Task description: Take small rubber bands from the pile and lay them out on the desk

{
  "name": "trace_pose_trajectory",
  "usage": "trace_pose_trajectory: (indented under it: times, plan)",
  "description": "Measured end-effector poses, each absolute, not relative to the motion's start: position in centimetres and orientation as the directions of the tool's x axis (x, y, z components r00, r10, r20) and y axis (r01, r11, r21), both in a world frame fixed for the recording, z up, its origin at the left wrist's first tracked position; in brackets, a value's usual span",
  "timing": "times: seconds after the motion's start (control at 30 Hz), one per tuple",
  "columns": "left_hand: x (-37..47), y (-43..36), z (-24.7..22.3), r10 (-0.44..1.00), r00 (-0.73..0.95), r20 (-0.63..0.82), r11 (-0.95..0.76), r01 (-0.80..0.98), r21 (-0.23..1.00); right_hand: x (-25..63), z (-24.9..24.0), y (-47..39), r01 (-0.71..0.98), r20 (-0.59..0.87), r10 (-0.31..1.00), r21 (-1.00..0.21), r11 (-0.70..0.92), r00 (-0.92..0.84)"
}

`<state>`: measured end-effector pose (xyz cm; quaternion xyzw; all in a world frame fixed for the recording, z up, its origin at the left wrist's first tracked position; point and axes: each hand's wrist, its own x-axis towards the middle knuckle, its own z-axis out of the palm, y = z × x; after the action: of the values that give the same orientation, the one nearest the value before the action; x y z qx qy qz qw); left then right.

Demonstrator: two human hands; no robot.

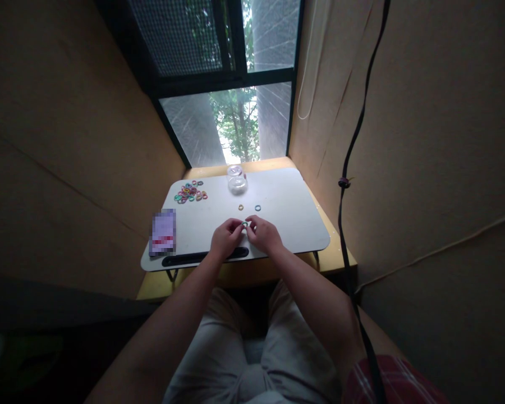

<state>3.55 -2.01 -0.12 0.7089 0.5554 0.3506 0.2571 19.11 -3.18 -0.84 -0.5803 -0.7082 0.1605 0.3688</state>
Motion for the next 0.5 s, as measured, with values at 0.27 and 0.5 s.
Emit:
trace_pose_trajectory:
  times: [0.27,0.5]
  plan:
    - [3.44,-1.83,-0.69,0.967,0.114,0.227,-0.249,0.606,0.755,19.10,-0.90,-3.14,0.730,0.350,0.935,-0.624,0.279,-0.059]
    - [3.47,-1.90,-0.71,0.970,0.127,0.205,-0.238,0.637,0.733,19.26,-1.26,-2.90,0.729,0.353,0.933,-0.619,0.291,-0.072]
